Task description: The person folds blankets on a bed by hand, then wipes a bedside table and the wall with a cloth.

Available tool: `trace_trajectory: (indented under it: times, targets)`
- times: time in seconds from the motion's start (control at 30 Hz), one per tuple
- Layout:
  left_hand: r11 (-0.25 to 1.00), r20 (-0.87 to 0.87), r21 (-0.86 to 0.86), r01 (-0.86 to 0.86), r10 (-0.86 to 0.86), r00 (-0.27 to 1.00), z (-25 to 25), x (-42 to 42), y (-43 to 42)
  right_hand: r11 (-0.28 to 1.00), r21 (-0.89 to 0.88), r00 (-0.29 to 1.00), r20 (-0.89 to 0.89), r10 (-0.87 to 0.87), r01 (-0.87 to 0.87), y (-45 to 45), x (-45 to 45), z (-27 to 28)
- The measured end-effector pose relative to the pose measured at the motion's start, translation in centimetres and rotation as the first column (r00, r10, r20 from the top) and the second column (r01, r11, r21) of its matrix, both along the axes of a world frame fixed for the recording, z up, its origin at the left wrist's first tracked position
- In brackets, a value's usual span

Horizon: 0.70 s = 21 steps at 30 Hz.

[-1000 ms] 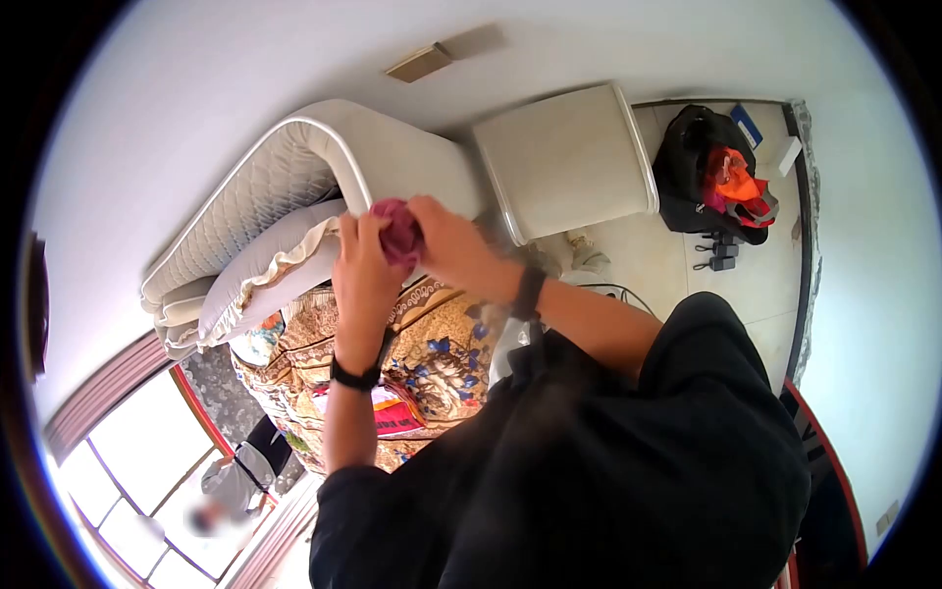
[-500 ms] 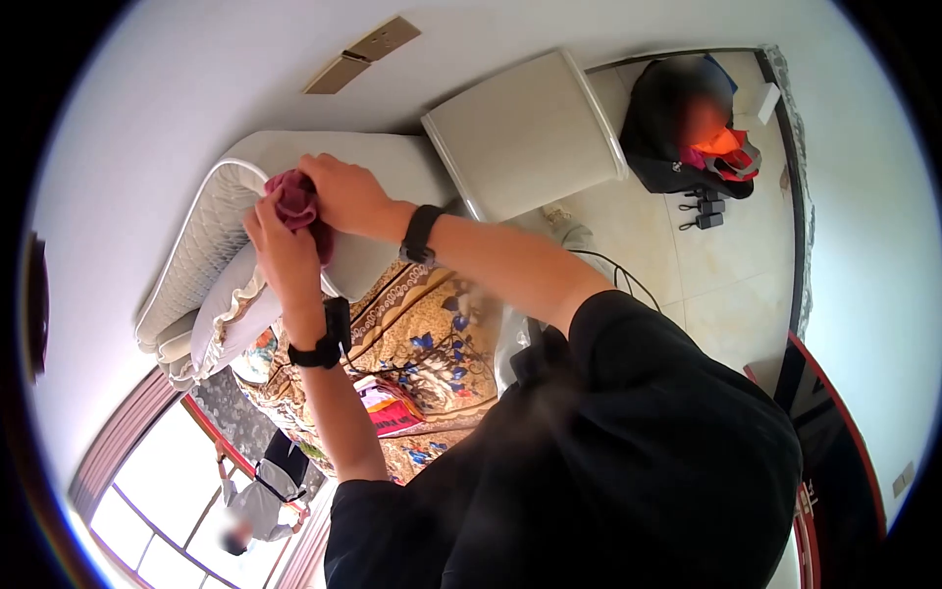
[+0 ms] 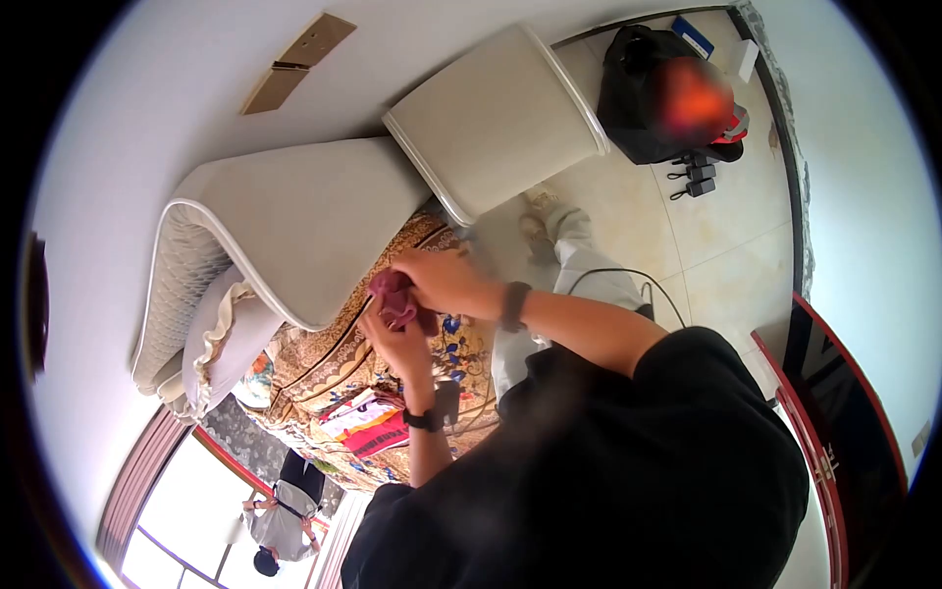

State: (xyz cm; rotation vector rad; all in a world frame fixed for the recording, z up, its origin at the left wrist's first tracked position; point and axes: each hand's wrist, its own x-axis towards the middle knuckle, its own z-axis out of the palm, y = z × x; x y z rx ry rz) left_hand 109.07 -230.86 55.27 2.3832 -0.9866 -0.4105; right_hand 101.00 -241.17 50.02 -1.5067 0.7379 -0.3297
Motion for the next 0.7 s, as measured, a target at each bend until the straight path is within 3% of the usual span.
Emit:
trace_trajectory:
  times: [0.07,0.1,0.13,0.17,0.27,0.37,0.47,0.57,0.6,0.7]
  targets:
    - [0.997,-0.091,0.042,0.066,-0.062,0.994,-4.3,-0.6,0.4,1.0,0.009,0.991,-0.134,-0.019,0.02,1.2,-1.2,-4.3]
    - [0.993,-0.175,0.044,0.109,-0.099,0.979,-6.4,-1.2,0.1,0.985,0.146,0.993,-0.076,-0.087,0.097,1.1,-2.2,-5.6]
    - [0.998,-0.295,0.042,0.037,-0.023,0.955,-8.0,-2.4,-1.6,0.947,0.278,0.986,-0.028,-0.161,0.163,0.7,-3.4,-6.9]
    - [0.983,-0.146,0.0,0.185,-0.183,0.972,-12.6,-2.4,-1.1,0.89,0.403,0.971,0.009,-0.238,0.214,-0.1,-4.4,-8.2]
    - [0.976,-0.358,-0.115,0.185,-0.214,0.909,-19.2,-5.5,-4.9,0.935,0.087,0.914,-0.259,-0.313,0.345,-2.3,-6.9,-10.7]
    - [0.97,-0.535,-0.238,0.047,-0.171,0.827,-25.0,-8.2,-7.2,0.912,0.068,0.864,-0.355,-0.357,0.404,-2.8,-8.4,-16.6]
    - [0.983,-0.427,-0.181,-0.006,-0.074,0.901,-31.9,-9.4,-5.2,0.901,-0.162,0.834,-0.341,-0.434,0.403,-0.6,-9.1,-26.5]
    - [0.982,-0.388,-0.153,-0.109,0.042,0.921,-37.1,-7.8,-3.3,0.898,-0.264,0.881,-0.231,-0.414,0.352,1.3,-6.5,-30.9]
    - [0.986,-0.355,-0.131,-0.107,0.054,0.933,-37.9,-6.9,-2.6,0.931,-0.163,0.908,-0.219,-0.358,0.328,2.2,-5.6,-33.5]
    - [0.971,-0.385,-0.072,-0.23,0.186,0.904,-40.4,-5.2,-0.8,0.93,-0.228,0.909,-0.241,-0.34,0.287,3.5,-3.3,-34.1]
